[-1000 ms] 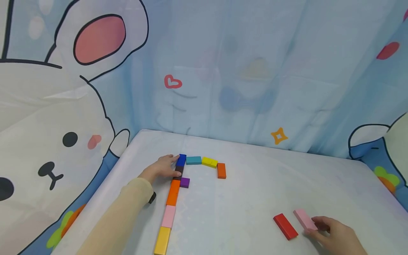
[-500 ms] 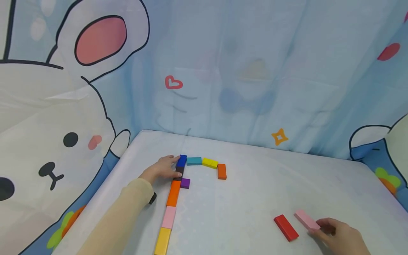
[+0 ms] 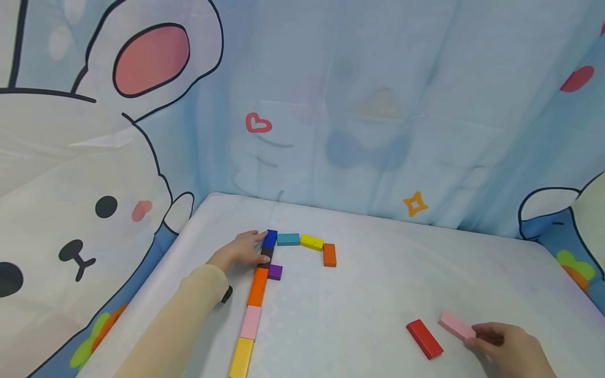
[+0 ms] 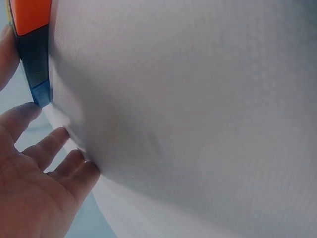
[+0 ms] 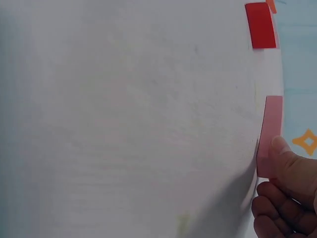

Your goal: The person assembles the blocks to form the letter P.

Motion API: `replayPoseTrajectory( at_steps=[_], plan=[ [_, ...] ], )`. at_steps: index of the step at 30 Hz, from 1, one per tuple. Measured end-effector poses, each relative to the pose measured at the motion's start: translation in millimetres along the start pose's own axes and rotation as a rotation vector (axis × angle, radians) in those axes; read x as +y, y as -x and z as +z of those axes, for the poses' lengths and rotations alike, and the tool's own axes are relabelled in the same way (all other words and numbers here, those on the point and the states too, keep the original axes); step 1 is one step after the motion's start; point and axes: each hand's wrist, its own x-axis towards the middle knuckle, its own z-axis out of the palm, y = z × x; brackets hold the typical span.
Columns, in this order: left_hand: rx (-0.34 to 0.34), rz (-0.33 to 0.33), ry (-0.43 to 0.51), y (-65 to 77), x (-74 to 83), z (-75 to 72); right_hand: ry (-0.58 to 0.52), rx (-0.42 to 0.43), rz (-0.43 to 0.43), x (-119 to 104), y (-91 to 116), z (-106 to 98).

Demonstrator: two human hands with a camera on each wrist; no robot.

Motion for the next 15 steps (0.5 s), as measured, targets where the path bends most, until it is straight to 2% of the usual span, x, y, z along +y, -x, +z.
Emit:
replayPoseTrajectory(
  at_steps=[6,15],
  plan=[
    [0.002,-0.006,-0.003,1.4,-0.4,-0.3,0.052,0.001,-0.094,-13.3,-16.4,-9.4],
    [-0.007,-0.010,0.006,3.2,2.1,-1.8,0.123,-0.017,-0.223,-51.0,-29.4,-19.2]
  ],
)
